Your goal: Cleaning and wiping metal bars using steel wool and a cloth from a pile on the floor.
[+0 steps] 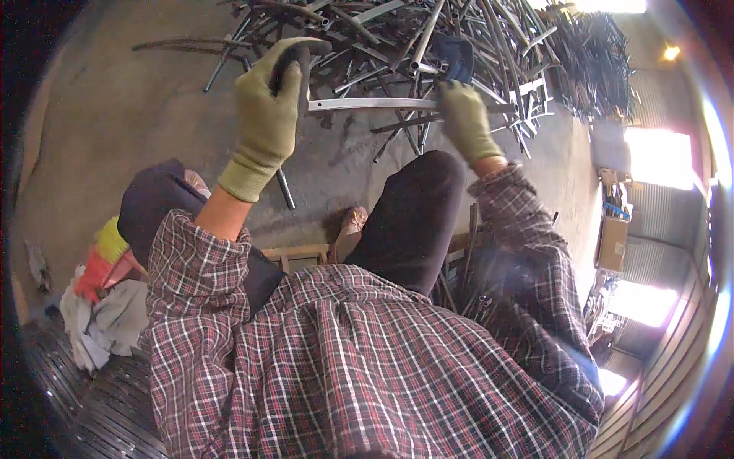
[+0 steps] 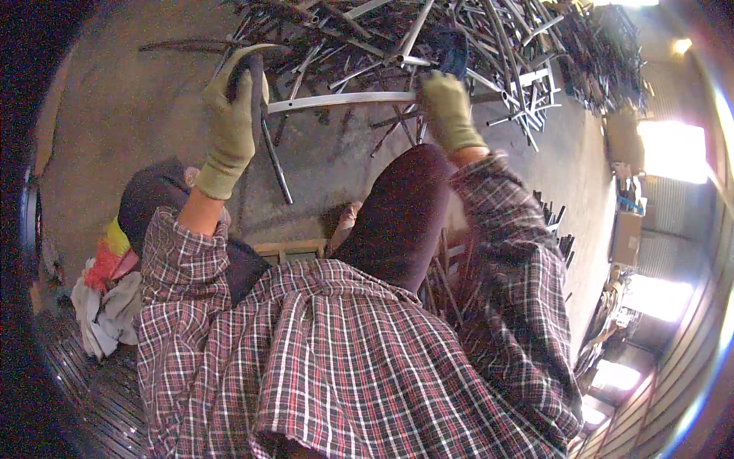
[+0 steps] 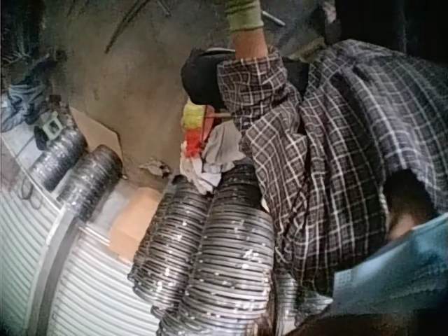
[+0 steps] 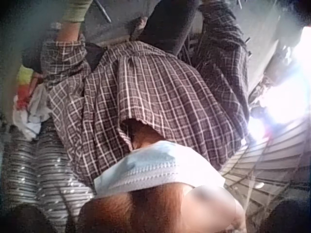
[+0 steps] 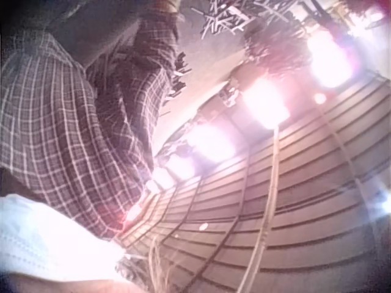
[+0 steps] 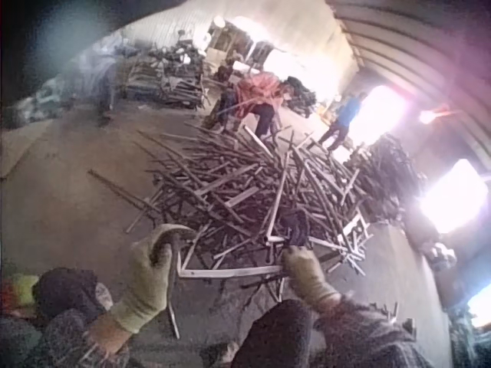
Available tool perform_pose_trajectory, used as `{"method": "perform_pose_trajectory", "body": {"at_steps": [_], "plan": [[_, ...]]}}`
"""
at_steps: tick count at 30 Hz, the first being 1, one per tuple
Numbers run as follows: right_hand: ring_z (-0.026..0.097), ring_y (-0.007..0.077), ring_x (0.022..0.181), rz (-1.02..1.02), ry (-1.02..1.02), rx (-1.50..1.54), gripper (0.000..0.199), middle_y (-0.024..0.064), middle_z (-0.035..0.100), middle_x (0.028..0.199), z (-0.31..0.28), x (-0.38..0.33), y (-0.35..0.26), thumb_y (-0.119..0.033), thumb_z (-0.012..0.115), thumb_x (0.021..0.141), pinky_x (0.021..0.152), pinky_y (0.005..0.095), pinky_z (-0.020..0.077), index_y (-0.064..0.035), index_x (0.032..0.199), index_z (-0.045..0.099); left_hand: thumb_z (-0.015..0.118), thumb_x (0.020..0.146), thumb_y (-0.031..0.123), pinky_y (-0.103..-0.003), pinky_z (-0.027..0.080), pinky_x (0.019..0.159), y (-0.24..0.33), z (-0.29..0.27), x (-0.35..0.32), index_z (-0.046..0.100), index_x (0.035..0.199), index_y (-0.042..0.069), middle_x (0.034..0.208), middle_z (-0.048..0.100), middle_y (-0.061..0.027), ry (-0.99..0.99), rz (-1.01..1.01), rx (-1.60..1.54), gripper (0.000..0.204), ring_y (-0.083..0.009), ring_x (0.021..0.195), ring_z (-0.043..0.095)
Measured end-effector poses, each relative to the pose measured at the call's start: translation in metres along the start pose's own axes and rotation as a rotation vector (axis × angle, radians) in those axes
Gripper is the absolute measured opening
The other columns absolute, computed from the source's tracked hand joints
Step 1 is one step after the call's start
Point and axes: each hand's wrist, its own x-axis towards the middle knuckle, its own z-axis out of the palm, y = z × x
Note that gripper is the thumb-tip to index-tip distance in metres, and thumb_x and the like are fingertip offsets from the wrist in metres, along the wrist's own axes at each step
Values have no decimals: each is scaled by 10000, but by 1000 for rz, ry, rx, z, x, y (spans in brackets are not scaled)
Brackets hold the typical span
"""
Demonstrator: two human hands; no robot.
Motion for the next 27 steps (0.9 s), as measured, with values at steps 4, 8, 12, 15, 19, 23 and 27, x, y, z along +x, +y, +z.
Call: {"method": "perform_pose_trajectory", "body": {"at_steps": [4, 8, 12, 15, 19, 23, 27], "plan": [[583, 333, 999, -245, 148, 210, 315, 179, 568, 1112, -42, 21, -97, -58, 591, 762, 824, 405, 517, -38, 1076, 596, 519, 892, 12, -287, 480, 611, -13, -8, -5, 662, 1055, 41, 822, 675, -119, 138, 70, 58, 219, -147, 636, 621], [630, 309, 848, -66, -77, 72, 178, 138, 620, 943, -12, 2, 16, -100, 556, 835, 736, 403, 524, -36, 996, 595, 527, 896, 26, -297, 482, 600, -8, -4, 3, 662, 1056, 40, 750, 660, -103, 173, 104, 96, 210, -148, 615, 620], [641, 282, 805, -73, -139, -203, 154, 126, 625, 865, -9, 5, 39, -93, 584, 813, 656, 407, 517, -47, 959, 598, 528, 900, 47, -298, 476, 587, -7, -6, 8, 656, 1062, 22, 748, 651, -91, 130, 105, 176, 208, -143, 610, 614], [633, 316, 806, -69, -179, -112, 203, 144, 629, 882, -4, 17, -2, -52, 589, 781, 666, 413, 515, -36, 983, 600, 526, 896, 41, -303, 473, 601, -8, -6, 9, 660, 1050, 20, 761, 646, -90, 246, 23, 143, 206, -144, 616, 605], [610, 322, 927, -324, 174, 269, 272, 146, 598, 1001, -59, 44, -139, -114, 625, 746, 776, 434, 521, -57, 1012, 621, 528, 896, 40, -307, 475, 626, -16, -22, 0, 659, 1050, 15, 762, 645, -97, 219, 64, 224, 204, -164, 631, 605], [650, 330, 820, 234, -115, 1208, 203, 189, 655, 861, -43, 25, -61, -139, 677, 768, 756, 417, 524, -25, 933, 645, 547, 896, 73, -340, 492, 664, -4, -15, 6, 660, 1054, 29, 804, 661, -155, 165, 74, 210, 199, -239, 681, 645], [632, 356, 858, -28, -105, 153, 246, 174, 633, 935, -7, -8, 33, -106, 639, 808, 745, 441, 509, -27, 1038, 601, 535, 913, 105, -305, 479, 633, -2, -2, 7, 661, 1056, 71, 756, 665, -100, 138, 183, 272, 193, -175, 667, 637]]}}
